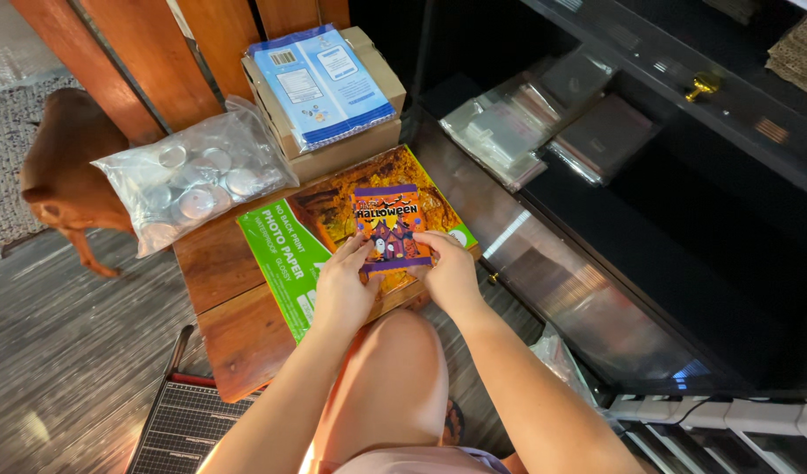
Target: The person sits on the floor and repeatedly picks up Halloween-themed cards from a box, placing them on a shelf. Later, they open a cardboard box containing glass candle holders and place several of them on the shelf.
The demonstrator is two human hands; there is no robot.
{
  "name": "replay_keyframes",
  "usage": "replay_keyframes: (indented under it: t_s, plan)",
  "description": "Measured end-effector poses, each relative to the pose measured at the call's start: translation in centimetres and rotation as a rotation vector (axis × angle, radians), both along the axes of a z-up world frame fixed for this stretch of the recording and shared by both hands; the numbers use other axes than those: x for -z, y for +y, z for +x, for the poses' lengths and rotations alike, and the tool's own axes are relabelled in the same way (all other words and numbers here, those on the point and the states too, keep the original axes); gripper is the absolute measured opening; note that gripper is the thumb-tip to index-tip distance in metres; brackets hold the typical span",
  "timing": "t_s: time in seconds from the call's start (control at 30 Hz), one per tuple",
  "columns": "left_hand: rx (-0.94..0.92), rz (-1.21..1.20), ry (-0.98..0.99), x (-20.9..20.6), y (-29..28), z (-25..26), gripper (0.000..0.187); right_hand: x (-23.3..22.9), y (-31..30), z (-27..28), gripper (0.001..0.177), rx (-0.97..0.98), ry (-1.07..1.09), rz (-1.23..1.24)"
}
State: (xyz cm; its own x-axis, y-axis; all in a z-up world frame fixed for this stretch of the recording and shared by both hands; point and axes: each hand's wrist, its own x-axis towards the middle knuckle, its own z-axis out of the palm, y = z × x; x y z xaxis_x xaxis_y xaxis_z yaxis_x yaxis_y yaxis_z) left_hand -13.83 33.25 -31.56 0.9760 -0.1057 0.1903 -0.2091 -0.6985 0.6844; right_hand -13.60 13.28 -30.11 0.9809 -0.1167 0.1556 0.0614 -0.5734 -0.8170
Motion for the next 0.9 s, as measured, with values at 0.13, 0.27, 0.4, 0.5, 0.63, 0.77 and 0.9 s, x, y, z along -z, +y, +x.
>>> replay_keyframes:
  t_s: [0.13, 0.27, 0.4, 0.5, 0.63, 0.77, 0.9]
  plan:
    - [-0.018, -0.014, 0.025, 0.2, -0.1, 0.0, 0.061, 0.7, -0.2, 0.2, 0.067, 0.027, 0.014, 0.078]
    - [-0.062, 0.025, 0.001, 0.3, -0.2, 0.2, 0.061, -0.4, 0.2, 0.0, 0.064, 0.077, 0.062, 0.044]
    - [-0.063, 0.130, -0.027, 1.0, -0.5, 0.5, 0.055, 0.3, 0.2, 0.6, 0.059, 0.091, 0.063, -0.006]
    - [-0.068, 0.153, -0.024, 0.0, -0.4, 0.0, 0.052, 0.2, 0.2, 0.6, 0.056, 0.083, 0.022, -0.007]
    - [-0.076, 0.140, -0.024, 0.0, -0.5, 0.0, 0.049, 0.3, 0.5, 0.0, 0.056, 0.088, -0.053, 0.094]
    - [-0.075, 0.089, -0.045, 0.2, -0.5, 0.2, 0.048, 0.7, 0.3, 0.1, 0.061, 0.001, 0.021, 0.420]
    - [-0.092, -0.041, -0.009, -0.8, -0.3, 0.0, 0.055, 1.3, -0.3, 0.7, 0.067, -0.025, 0.045, 0.681]
